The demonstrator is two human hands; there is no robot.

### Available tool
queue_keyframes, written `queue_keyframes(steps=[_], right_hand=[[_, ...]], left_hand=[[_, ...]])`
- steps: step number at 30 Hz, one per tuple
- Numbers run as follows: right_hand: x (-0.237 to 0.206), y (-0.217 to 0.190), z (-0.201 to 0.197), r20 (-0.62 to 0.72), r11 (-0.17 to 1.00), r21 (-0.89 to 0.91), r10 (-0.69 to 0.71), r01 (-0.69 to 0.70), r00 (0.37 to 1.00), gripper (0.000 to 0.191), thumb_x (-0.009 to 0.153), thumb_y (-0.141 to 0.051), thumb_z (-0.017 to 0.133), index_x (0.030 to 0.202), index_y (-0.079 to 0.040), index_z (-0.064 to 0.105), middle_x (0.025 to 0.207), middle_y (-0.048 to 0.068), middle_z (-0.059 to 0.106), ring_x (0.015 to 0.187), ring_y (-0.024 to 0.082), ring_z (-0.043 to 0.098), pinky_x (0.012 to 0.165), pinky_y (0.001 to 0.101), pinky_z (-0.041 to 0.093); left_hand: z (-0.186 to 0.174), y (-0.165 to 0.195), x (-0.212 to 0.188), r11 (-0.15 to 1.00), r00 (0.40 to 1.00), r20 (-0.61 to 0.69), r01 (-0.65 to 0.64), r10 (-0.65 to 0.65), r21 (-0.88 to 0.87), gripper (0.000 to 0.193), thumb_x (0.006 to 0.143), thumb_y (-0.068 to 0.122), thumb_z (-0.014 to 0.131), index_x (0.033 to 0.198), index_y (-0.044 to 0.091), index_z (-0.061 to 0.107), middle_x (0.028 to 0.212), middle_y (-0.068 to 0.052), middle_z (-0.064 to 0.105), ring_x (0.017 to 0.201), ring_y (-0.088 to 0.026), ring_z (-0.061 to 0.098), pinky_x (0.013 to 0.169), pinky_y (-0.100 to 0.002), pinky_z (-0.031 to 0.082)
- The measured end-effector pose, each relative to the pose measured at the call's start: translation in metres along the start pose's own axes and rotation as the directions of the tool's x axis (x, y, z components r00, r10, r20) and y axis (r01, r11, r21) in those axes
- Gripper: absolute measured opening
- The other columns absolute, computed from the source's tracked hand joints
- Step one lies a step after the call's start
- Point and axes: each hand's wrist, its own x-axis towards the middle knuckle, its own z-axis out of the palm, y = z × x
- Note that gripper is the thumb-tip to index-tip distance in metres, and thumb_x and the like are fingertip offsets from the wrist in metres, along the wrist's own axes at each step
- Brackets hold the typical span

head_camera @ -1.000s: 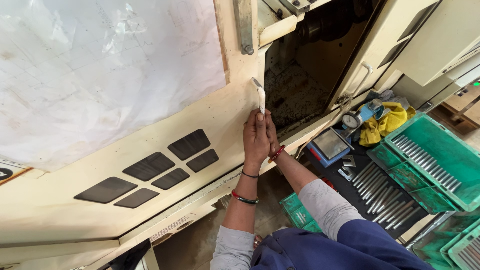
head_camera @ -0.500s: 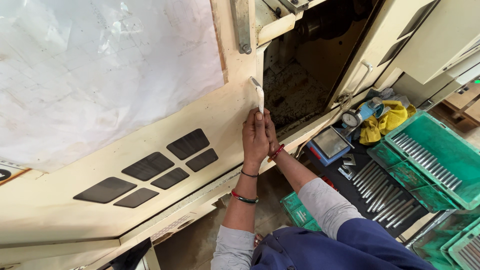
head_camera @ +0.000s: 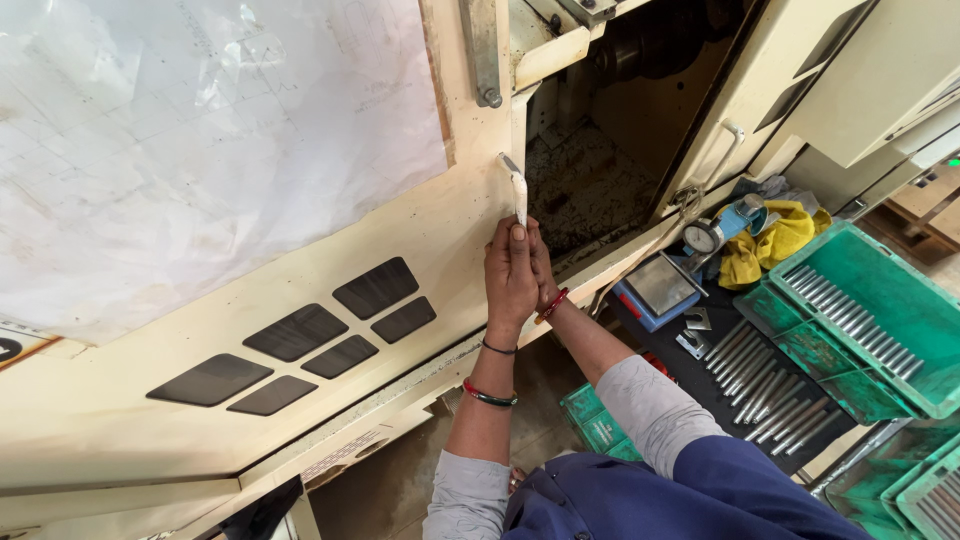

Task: The person repeatedly picks up cylindrical metal rods, places them on a digital scale, and then puts them into a green crate. The person also opens the machine door to place a rod inside the lathe and closes it.

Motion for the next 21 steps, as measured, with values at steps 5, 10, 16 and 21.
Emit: queue_keyframes(steps=[5,10,16,21], right_hand=[[-0.0004,-0.0025,0.0023,-0.002,1.000,-0.014,-0.006,0.006,1.000,0.024,0.114,-0.029,0.042,0.106,-0.008,0.050,0.080,-0.004,0.047,0.062,0.004,0.047,0.053,0.0221,0.046],[-0.0018,-0.0067,0.0053,-0.005,1.000,-0.025,-0.010,0.010,1.000,0.024,0.114,-0.029,0.042,0.106,-0.008,0.050,0.080,-0.004,0.048,0.063,0.004,0.047,0.053,0.0220,0.046],[-0.0026,-0.0088,0.0067,-0.006,0.999,-0.049,-0.015,0.015,1.000,0.023,0.114,-0.029,0.042,0.107,-0.008,0.050,0.080,-0.004,0.048,0.063,0.004,0.047,0.053,0.0219,0.046],[-0.0026,-0.0012,0.0022,-0.007,0.997,-0.070,-0.023,0.023,1.000,0.023,0.113,-0.029,0.042,0.107,-0.008,0.049,0.081,-0.003,0.048,0.064,0.004,0.047,0.054,0.0219,0.047]], left_hand=[[0.0015,0.0047,-0.0005,1.000,1.000,0.005,0.023,-0.023,-0.005,0.035,0.111,0.033,0.044,0.113,0.001,0.058,0.081,0.001,0.048,0.045,-0.003,0.044,0.034,-0.024,0.038],[0.0021,0.0039,-0.0016,1.000,1.000,0.006,-0.003,0.003,-0.007,0.034,0.112,0.032,0.044,0.113,0.000,0.058,0.081,0.001,0.048,0.046,-0.003,0.044,0.036,-0.024,0.037],[0.0015,0.0006,-0.0010,1.000,1.000,0.008,-0.023,0.023,0.002,0.033,0.112,0.031,0.045,0.114,0.000,0.058,0.080,0.001,0.048,0.048,-0.002,0.044,0.038,-0.023,0.036],[-0.0001,-0.0026,-0.0007,1.000,1.000,0.009,-0.013,0.013,-0.001,0.032,0.112,0.030,0.045,0.114,0.001,0.057,0.081,0.002,0.049,0.049,-0.002,0.044,0.040,-0.023,0.035]])
